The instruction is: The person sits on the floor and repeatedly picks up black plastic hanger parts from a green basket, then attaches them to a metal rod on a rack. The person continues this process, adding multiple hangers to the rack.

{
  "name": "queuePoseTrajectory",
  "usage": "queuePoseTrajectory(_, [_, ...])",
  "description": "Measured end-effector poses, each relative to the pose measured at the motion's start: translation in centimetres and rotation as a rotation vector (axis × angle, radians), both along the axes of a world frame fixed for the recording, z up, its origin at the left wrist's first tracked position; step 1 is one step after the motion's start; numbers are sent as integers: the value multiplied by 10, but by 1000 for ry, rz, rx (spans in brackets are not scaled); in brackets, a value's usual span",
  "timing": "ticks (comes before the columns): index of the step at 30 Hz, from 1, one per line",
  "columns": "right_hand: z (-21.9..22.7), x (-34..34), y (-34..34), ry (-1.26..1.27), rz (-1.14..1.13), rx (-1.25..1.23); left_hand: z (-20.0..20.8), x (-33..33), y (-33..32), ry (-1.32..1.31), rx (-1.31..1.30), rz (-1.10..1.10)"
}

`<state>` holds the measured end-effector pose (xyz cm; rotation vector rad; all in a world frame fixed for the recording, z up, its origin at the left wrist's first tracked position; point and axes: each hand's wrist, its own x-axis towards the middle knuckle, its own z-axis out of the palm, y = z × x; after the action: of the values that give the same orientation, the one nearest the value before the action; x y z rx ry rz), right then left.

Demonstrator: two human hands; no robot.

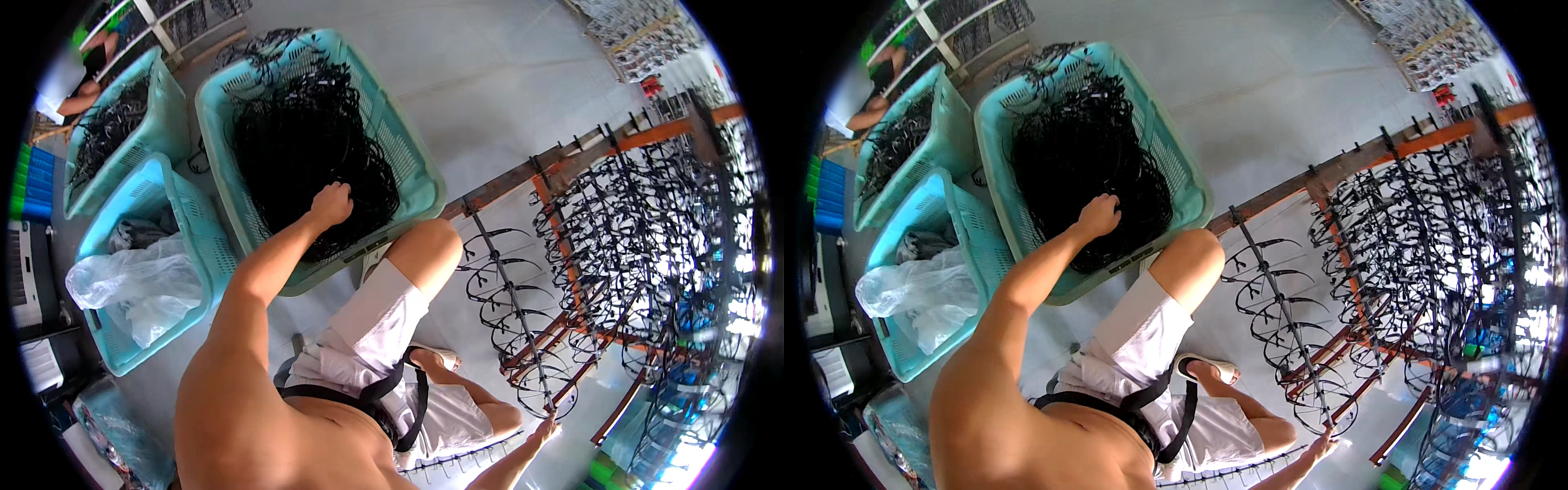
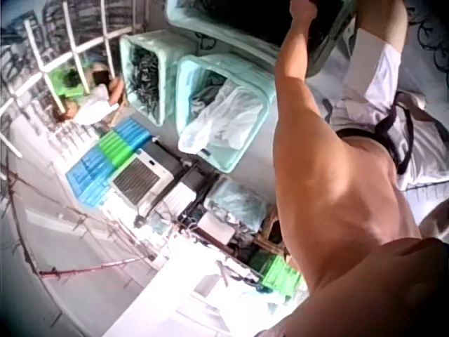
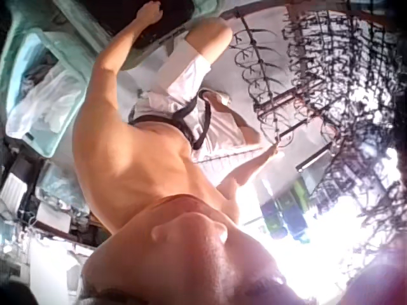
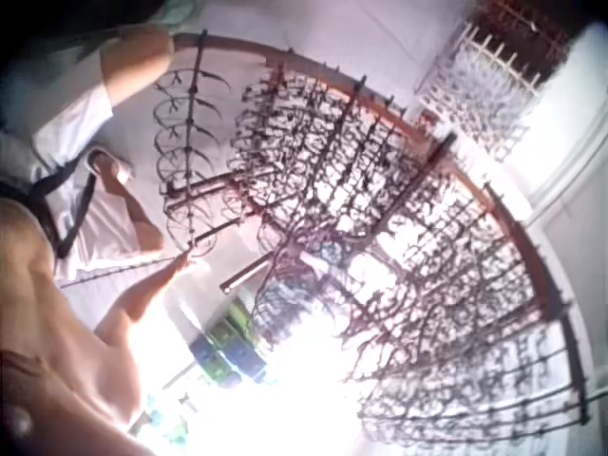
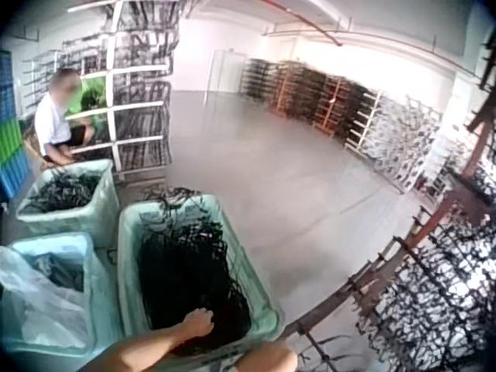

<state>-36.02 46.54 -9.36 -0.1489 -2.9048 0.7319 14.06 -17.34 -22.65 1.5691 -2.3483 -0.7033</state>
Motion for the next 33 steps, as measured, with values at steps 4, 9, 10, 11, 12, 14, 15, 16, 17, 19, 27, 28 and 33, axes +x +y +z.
queuePoseTrajectory(4, [43, 73, -71, 214, 67, 434, -43, -16, -25, -278, 8, -41])
queuePoseTrajectory(9, [64, 205, -178, 244, 478, 196, -93, -59, -61, -289, 35, 16])
queuePoseTrajectory(10, [61, 217, -198, 170, 536, 171, -103, -61, -63, -313, 1, 92])
queuePoseTrajectory(11, [62, 230, -217, 95, 590, 148, -113, -63, -61, -336, -33, 165])
queuePoseTrajectory(12, [63, 244, -234, 59, 621, 178, -116, -68, -55, -317, -128, 213])
queuePoseTrajectory(14, [79, 269, -278, -51, 654, 199, -111, -72, -62, -314, -88, 186])
queuePoseTrajectory(15, [78, 270, -286, -91, 662, 108, -108, -69, -64, -314, -66, 181])
queuePoseTrajectory(16, [77, 271, -290, -138, 670, 15, -108, -63, -72, -353, 4, 111])
queuePoseTrajectory(17, [77, 271, -294, -185, 676, -77, -107, -64, -75, -330, -2, 75])
queuePoseTrajectory(19, [84, 272, -311, -210, 731, -73, -90, -55, -81, -298, -18, 16])
queuePoseTrajectory(27, [102, 311, -439, -504, 1247, -349, 52, -4, -82, 473, 157, 137])
queuePoseTrajectory(28, [95, 317, -459, -533, 1371, -324, 70, 7, -76, 552, 211, 143])
queuePoseTrajectory(33, [39, 378, -560, -398, 1544, -511, 122, 17, -31, 1247, 702, 392])
